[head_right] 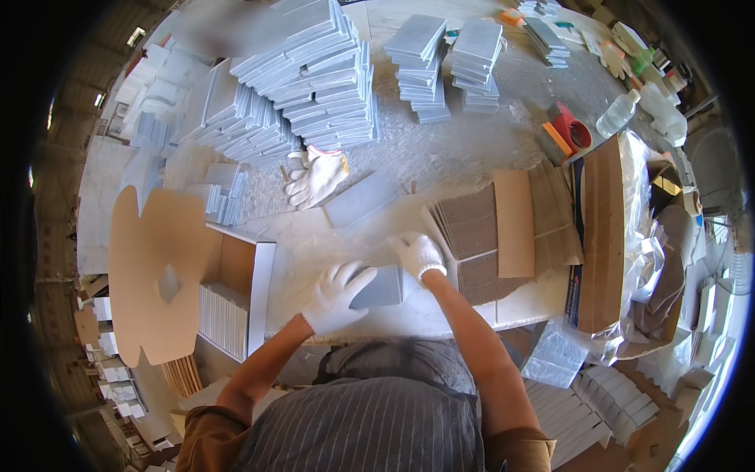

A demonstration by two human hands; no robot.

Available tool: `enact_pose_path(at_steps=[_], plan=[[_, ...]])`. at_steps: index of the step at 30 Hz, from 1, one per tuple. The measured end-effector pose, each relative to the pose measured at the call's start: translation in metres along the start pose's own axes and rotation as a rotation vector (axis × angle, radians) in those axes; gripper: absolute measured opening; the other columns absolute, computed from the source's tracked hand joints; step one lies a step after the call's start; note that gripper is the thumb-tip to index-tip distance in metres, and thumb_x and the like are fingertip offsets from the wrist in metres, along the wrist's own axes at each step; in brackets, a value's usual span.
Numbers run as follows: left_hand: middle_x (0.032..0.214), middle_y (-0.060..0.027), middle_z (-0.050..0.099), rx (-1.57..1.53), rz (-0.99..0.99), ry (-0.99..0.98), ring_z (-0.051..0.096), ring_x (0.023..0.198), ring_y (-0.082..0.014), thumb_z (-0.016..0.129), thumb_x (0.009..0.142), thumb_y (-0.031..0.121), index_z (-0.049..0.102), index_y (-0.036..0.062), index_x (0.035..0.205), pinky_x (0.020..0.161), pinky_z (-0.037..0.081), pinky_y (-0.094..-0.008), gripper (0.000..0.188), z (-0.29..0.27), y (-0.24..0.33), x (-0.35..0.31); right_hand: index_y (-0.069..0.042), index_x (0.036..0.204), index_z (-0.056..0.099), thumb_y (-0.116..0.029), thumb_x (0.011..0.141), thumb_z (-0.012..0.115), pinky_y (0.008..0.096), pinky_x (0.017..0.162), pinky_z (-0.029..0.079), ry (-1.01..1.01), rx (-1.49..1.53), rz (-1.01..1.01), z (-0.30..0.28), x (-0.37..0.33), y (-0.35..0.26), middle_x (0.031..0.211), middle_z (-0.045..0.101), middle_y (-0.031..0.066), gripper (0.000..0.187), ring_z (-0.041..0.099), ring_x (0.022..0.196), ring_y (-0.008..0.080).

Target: The person stacks gray rectangular tiles by hand on a workbench and places them into a cardboard box. The person repeatedly picks up tiles, aligns them, and stacks them into neat piles before transferring stacks into the box.

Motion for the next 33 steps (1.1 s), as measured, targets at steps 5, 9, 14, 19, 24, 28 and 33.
enact_pose_path(at_steps=[5,9,14,19,24,28,33], plan=[[0.138,-0.0101,0.052,0.012,0.059,0.016,0.048,0.129,-0.0332,0.081,0.071,0.029,0.055,0.0217,0.144,0.107,0.043,-0.0491,0.079,0.007,-0.003,0.006,-0.003,0.122,0.069,-0.046,0.094,0.063,0.0422,0.094,0.050,0.032,0.005,-0.003,0.003,0.000,0.004,0.114,0.071,0.0223,0.052,0.068,0.105,0.0339],[0.141,-0.0115,0.051,0.031,0.090,0.008,0.047,0.131,-0.0343,0.082,0.071,0.031,0.054,0.0226,0.145,0.108,0.042,-0.0506,0.080,0.011,-0.007,0.007,-0.006,0.130,0.064,-0.042,0.090,0.066,0.0419,0.095,0.050,-0.028,-0.143,-0.059,-0.001,-0.007,-0.010,0.116,0.071,0.0212,0.054,0.067,0.108,0.0331],[0.147,-0.0139,0.048,-0.028,0.059,0.218,0.046,0.134,-0.0360,0.083,0.072,0.036,0.053,0.0172,0.145,0.111,0.039,-0.0521,0.081,-0.011,0.001,-0.013,-0.010,0.116,0.065,-0.028,0.090,0.067,0.0435,0.089,0.052,0.337,-0.284,-0.209,0.015,0.007,-0.013,0.109,0.072,0.0181,0.032,0.068,0.103,0.0373],[0.150,-0.0208,0.046,-0.290,-0.427,0.341,0.043,0.138,-0.0408,0.083,0.078,0.037,0.047,0.0061,0.149,0.115,0.037,-0.0495,0.086,0.003,-0.026,-0.060,-0.015,0.114,0.067,-0.024,0.097,0.063,0.0426,0.080,0.054,0.475,-0.227,-0.464,0.015,-0.008,-0.077,0.098,0.073,0.0153,0.020,0.070,0.091,0.0369],[0.154,-0.0256,0.042,-0.691,-0.604,0.479,0.039,0.144,-0.0383,0.086,0.079,0.033,0.038,-0.0044,0.151,0.118,0.033,-0.0457,0.095,0.019,-0.065,-0.061,-0.017,0.109,0.069,-0.017,0.095,0.065,0.0429,0.074,0.055,0.695,-0.241,-0.768,0.003,-0.011,-0.118,0.090,0.073,0.0141,0.014,0.070,0.085,0.0347],[0.149,-0.0253,0.047,-0.757,-0.649,0.426,0.047,0.138,-0.0328,0.085,0.081,0.027,0.038,-0.0030,0.152,0.115,0.038,-0.0431,0.091,0.012,-0.091,-0.019,-0.010,0.112,0.069,-0.010,0.091,0.067,0.0396,0.079,0.055,0.710,-0.211,-0.865,-0.005,-0.032,-0.151,0.099,0.073,0.0135,0.021,0.071,0.090,0.0339],[0.134,-0.0154,0.062,-1.310,-0.458,0.252,0.059,0.121,-0.0237,0.079,0.088,0.019,0.061,0.0018,0.130,0.101,0.049,-0.0384,0.049,0.011,-0.110,0.016,-0.009,0.111,0.071,-0.010,0.086,0.068,0.0410,0.069,0.054,0.427,-0.279,-1.153,0.001,-0.092,-0.148,0.087,0.068,0.0129,0.025,0.065,0.077,0.0344]])
Point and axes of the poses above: each hand's wrist, its own x-axis towards the middle knuckle, its own z-axis out of the palm, y = z × x, the point moved 5 cm from there along x, towards the middle knuckle
